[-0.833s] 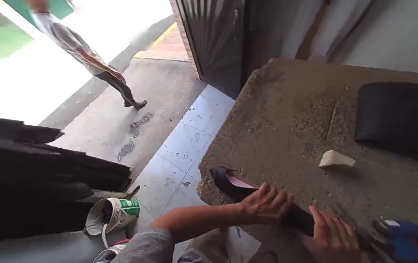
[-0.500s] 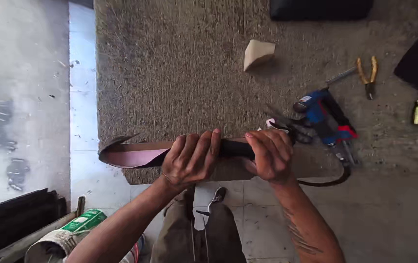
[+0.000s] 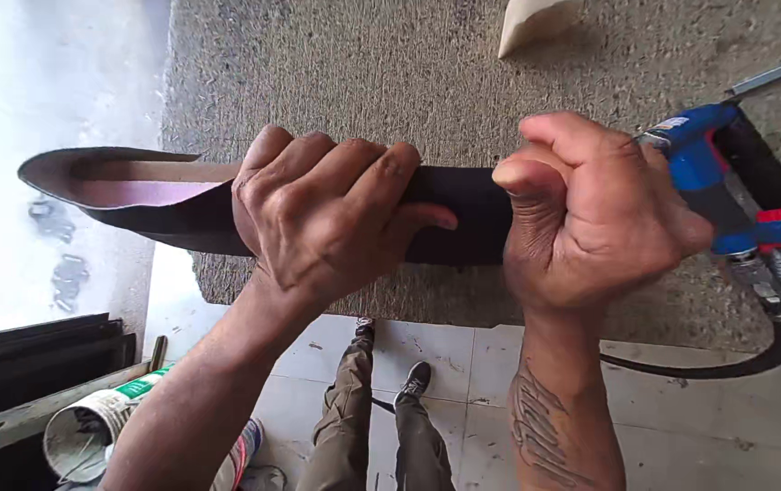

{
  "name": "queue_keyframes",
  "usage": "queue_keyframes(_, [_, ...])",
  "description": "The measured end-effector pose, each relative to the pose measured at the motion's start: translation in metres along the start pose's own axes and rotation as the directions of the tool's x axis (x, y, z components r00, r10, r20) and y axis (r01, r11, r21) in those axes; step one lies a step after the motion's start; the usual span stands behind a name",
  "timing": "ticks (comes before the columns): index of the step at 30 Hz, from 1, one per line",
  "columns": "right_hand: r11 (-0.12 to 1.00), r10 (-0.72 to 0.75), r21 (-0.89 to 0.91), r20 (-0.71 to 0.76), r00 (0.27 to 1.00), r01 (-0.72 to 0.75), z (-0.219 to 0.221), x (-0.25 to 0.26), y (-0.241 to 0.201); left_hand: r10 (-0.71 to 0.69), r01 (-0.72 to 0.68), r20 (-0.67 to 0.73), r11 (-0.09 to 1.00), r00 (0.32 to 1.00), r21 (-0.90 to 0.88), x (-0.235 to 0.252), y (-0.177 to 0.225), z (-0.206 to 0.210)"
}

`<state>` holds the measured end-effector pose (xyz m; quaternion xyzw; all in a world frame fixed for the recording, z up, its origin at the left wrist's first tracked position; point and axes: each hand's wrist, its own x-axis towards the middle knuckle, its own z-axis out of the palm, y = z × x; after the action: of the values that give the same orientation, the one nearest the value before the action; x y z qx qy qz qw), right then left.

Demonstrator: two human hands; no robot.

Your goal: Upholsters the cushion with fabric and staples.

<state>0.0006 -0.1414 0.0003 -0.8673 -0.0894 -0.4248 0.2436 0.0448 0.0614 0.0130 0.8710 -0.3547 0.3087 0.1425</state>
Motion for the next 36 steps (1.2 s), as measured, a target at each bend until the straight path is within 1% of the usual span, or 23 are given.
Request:
queue_keyframes(2, [0.999, -0.047, 0.004, 0.119, 0.992, 0.047, -0.005, 0.002, 0.006, 0.008, -0.008, 0.004, 1.0, 1.0, 0.005, 0.006, -0.004, 0.003])
queue_keyframes(4, [0.995, -0.1, -0.011, 0.171, 0.98, 0.103, -0.002, 0.009, 0.014, 0.011, -0.01, 0.038, 1.0, 0.999, -0.007, 0.015, -0.012, 0.009])
queue_keyframes(5, [0.993, -0.111, -0.011, 0.198, 0.974, 0.115, 0.002, 0.014, 0.02, -0.001, 0.004, 0.099, 1.0, 0.995, -0.029, 0.024, -0.019, 0.013])
queue_keyframes(6, [0.995, -0.096, -0.017, 0.233, 0.968, 0.103, 0.008, 0.021, 0.028, -0.023, 0.037, 0.205, 0.997, 0.978, -0.062, 0.036, -0.029, 0.02])
queue_keyframes(7, [0.996, -0.062, -0.038, 0.276, 0.959, 0.075, 0.015, 0.026, 0.038, -0.057, 0.095, 0.356, 0.991, 0.933, -0.089, 0.051, -0.04, 0.029])
queue_keyframes(9, [0.993, 0.014, -0.111, 0.371, 0.929, 0.03, 0.032, 0.033, 0.059, -0.081, 0.2, 0.61, 0.971, 0.788, -0.13, 0.079, -0.067, 0.058])
queue_keyframes(10, [0.99, 0.029, -0.14, 0.401, 0.916, 0.03, 0.04, 0.032, 0.066, -0.079, 0.234, 0.688, 0.963, 0.721, -0.136, 0.088, -0.08, 0.077])
queue_keyframes(11, [0.988, 0.033, -0.153, 0.426, 0.904, 0.036, 0.044, 0.023, 0.068, -0.066, 0.247, 0.733, 0.958, 0.677, -0.142, 0.09, -0.089, 0.094])
queue_keyframes(12, [0.987, 0.04, -0.157, 0.445, 0.895, 0.034, 0.047, 0.009, 0.067, -0.03, 0.232, 0.735, 0.957, 0.678, -0.174, 0.086, -0.093, 0.109])
queue_keyframes(14, [0.985, 0.078, -0.173, 0.503, 0.861, 0.012, 0.048, -0.023, 0.07, 0.068, 0.165, 0.65, 0.943, 0.757, -0.29, 0.071, -0.094, 0.122])
queue_keyframes(15, [0.981, 0.108, -0.193, 0.534, 0.838, -0.004, 0.045, -0.038, 0.072, 0.11, 0.132, 0.632, 0.937, 0.767, -0.323, 0.058, -0.088, 0.118])
queue_keyframes(16, [0.977, 0.135, -0.213, 0.566, 0.813, -0.014, 0.039, -0.045, 0.076, 0.136, 0.102, 0.633, 0.94, 0.762, -0.325, 0.042, -0.081, 0.111])
queue_keyframes(18, [0.973, 0.137, -0.229, 0.658, 0.74, 0.023, 0.035, -0.036, 0.086, 0.134, 0.058, 0.613, 0.957, 0.778, -0.283, 0.015, -0.072, 0.104])
queue_keyframes(19, [0.975, 0.113, -0.212, 0.71, 0.695, 0.058, 0.037, -0.026, 0.091, 0.108, 0.064, 0.622, 0.967, 0.775, -0.248, 0.011, -0.071, 0.103])
queue_keyframes(20, [0.979, 0.084, -0.183, 0.754, 0.652, 0.086, 0.04, -0.018, 0.097, 0.079, 0.083, 0.657, 0.974, 0.75, -0.212, 0.012, -0.068, 0.103])
queue_keyframes(22, [0.987, 0.016, -0.109, 0.793, 0.609, 0.115, 0.053, -0.005, 0.109, 0.041, 0.105, 0.694, 0.98, 0.719, -0.167, 0.018, -0.065, 0.107])
queue_keyframes(23, [0.99, 0.001, -0.087, 0.793, 0.609, 0.111, 0.058, -0.004, 0.113, 0.035, 0.105, 0.7, 0.982, 0.713, -0.156, 0.021, -0.066, 0.109])
queue_keyframes(26, [0.993, 0.036, -0.098, 0.788, 0.614, 0.067, 0.058, -0.003, 0.115, 0.063, 0.076, 0.729, 0.985, 0.682, -0.156, 0.031, -0.067, 0.111])
queue_keyframes(28, [0.994, 0.081, -0.107, 0.758, 0.648, 0.002, 0.059, 0.0, 0.117, 0.076, 0.065, 0.73, 0.984, 0.679, -0.163, 0.035, -0.068, 0.113])
queue_keyframes(30, [0.99, 0.136, -0.115, 0.726, 0.675, -0.077, 0.065, 0.007, 0.117, 0.058, 0.071, 0.733, 0.987, 0.678, -0.144, 0.038, -0.069, 0.114])
queue_keyframes(32, [0.981, 0.187, -0.165, 0.707, 0.682, -0.098, 0.072, 0.013, 0.116, 0.028, 0.094, 0.75, 0.988, 0.661, -0.12, 0.043, -0.069, 0.117])
queue_keyframes(33, [0.976, 0.208, -0.198, 0.709, 0.673, -0.092, 0.075, 0.016, 0.114, 0.009, 0.109, 0.757, 0.988, 0.653, -0.106, 0.046, -0.07, 0.118])
queue_keyframes(36, [0.948, 0.29, -0.302, 0.689, 0.665, -0.101, 0.086, 0.023, 0.108, -0.041, 0.165, 0.752, 0.982, 0.658, -0.09, 0.053, -0.073, 0.125])
